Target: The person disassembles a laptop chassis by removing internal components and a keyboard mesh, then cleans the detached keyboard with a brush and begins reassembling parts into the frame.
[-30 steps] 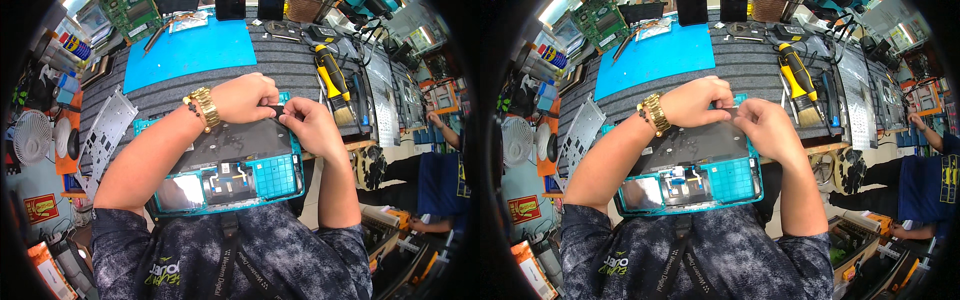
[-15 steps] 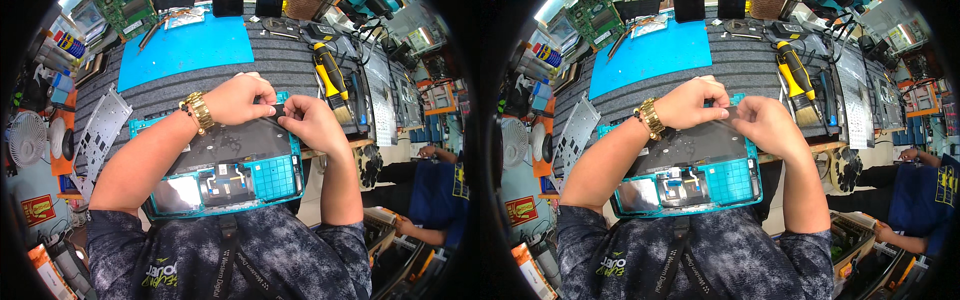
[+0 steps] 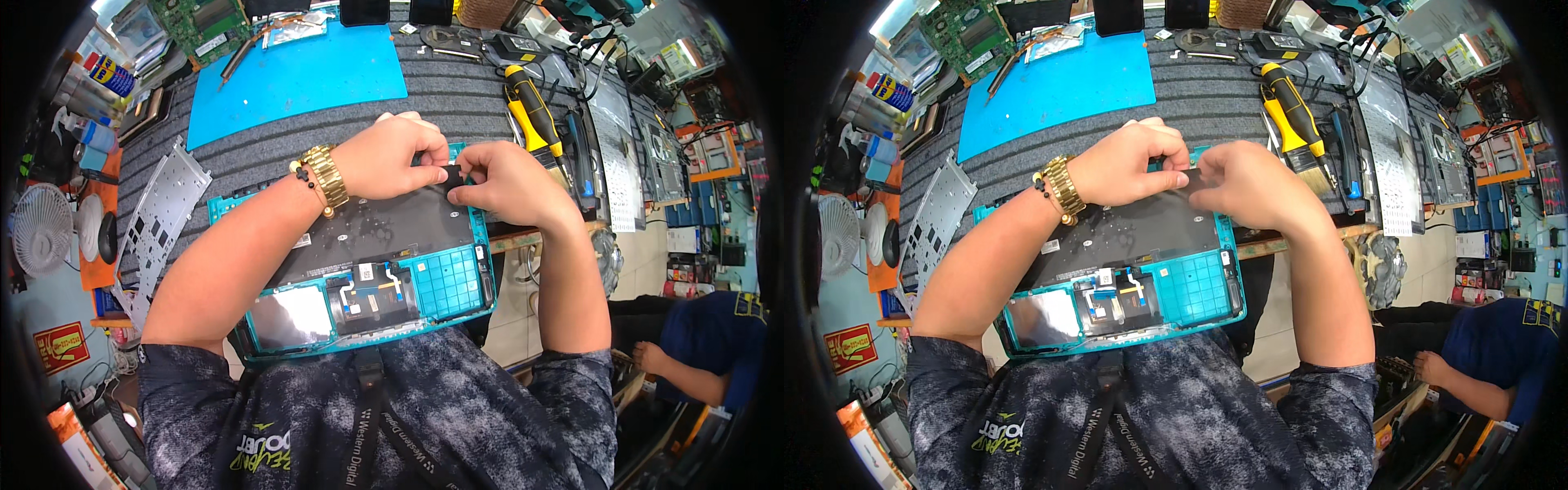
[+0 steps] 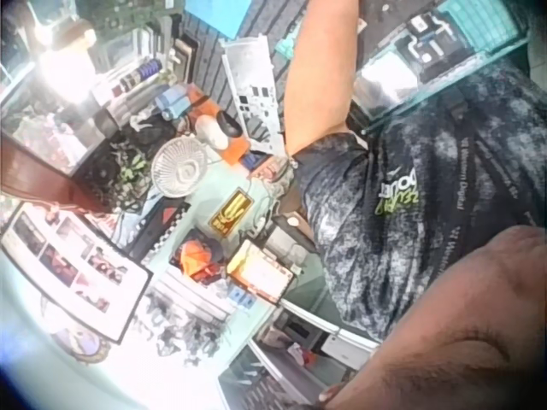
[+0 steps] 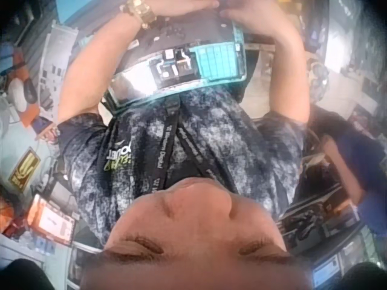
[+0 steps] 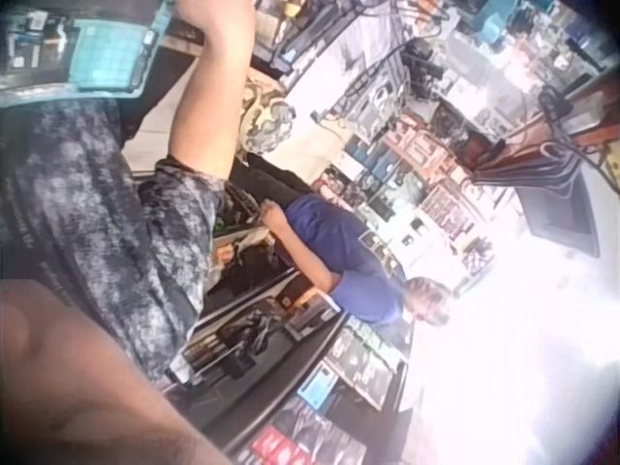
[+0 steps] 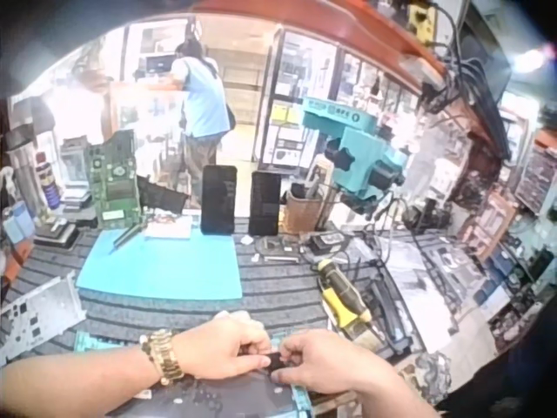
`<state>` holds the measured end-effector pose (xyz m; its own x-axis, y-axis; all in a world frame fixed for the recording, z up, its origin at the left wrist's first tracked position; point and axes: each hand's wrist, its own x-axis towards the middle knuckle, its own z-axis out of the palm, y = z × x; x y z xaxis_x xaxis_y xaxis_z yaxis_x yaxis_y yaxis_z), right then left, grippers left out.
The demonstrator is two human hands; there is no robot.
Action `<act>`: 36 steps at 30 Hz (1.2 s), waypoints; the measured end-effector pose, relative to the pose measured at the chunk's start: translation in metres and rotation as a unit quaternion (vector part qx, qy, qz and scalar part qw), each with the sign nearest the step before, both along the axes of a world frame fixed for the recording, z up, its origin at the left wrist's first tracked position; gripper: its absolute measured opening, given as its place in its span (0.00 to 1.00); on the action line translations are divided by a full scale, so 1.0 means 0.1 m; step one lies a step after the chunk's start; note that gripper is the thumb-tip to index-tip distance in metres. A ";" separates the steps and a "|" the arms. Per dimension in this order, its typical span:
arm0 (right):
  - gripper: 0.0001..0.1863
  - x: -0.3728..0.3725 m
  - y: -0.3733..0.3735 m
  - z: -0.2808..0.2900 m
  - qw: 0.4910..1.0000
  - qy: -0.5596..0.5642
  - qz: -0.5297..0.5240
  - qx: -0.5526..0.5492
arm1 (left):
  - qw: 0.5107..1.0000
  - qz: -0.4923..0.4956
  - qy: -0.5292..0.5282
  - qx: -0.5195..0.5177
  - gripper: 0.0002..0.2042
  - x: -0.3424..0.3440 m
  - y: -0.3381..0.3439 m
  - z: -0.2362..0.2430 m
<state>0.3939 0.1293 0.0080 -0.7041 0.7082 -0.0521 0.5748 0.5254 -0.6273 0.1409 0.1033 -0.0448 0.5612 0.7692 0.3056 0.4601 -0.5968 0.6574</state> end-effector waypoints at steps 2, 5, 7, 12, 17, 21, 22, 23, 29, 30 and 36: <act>0.20 -0.07 0.00 0.14 0.987 -0.120 -0.032 -0.102 | 1.000 -0.001 -0.004 -0.008 0.08 0.01 0.01 0.02; 0.21 -0.07 0.05 0.08 0.989 -0.140 0.002 -0.052 | 1.000 0.000 -0.005 -0.003 0.08 0.05 0.01 0.02; 0.21 -0.11 0.05 0.09 0.986 -0.158 -0.002 -0.046 | 1.000 0.022 0.012 0.017 0.08 0.08 -0.01 0.01; 0.19 -0.11 0.06 0.05 0.985 -0.166 0.029 -0.034 | 0.997 0.008 0.066 0.037 0.11 0.06 -0.04 0.11; 0.16 -0.10 -0.05 0.08 0.989 -0.147 0.028 -0.011 | 0.991 0.010 0.125 0.039 0.15 0.02 -0.05 0.19; 0.14 -0.17 -0.15 0.08 0.992 -0.126 0.031 -0.001 | 0.995 0.007 0.099 -0.014 0.15 0.01 -0.05 0.10; 0.14 -0.17 -0.16 0.08 0.991 -0.127 0.030 -0.001 | 0.996 0.005 0.092 -0.014 0.15 0.02 -0.05 0.10; 0.14 -0.16 -0.17 0.08 0.992 -0.119 0.031 0.000 | 0.996 0.004 0.090 -0.014 0.15 0.03 -0.05 0.10; 0.16 -0.07 -0.05 0.12 0.984 -0.156 0.023 -0.077 | 0.997 0.012 0.048 -0.053 0.12 0.04 -0.09 0.09; 0.18 -0.09 -0.05 0.16 0.979 -0.181 0.036 -0.093 | 0.997 0.014 0.051 -0.049 0.12 0.05 -0.10 0.09; 0.19 -0.30 -0.12 0.37 0.949 -0.284 0.002 -0.141 | 0.998 0.022 0.037 -0.048 0.12 0.04 -0.12 0.07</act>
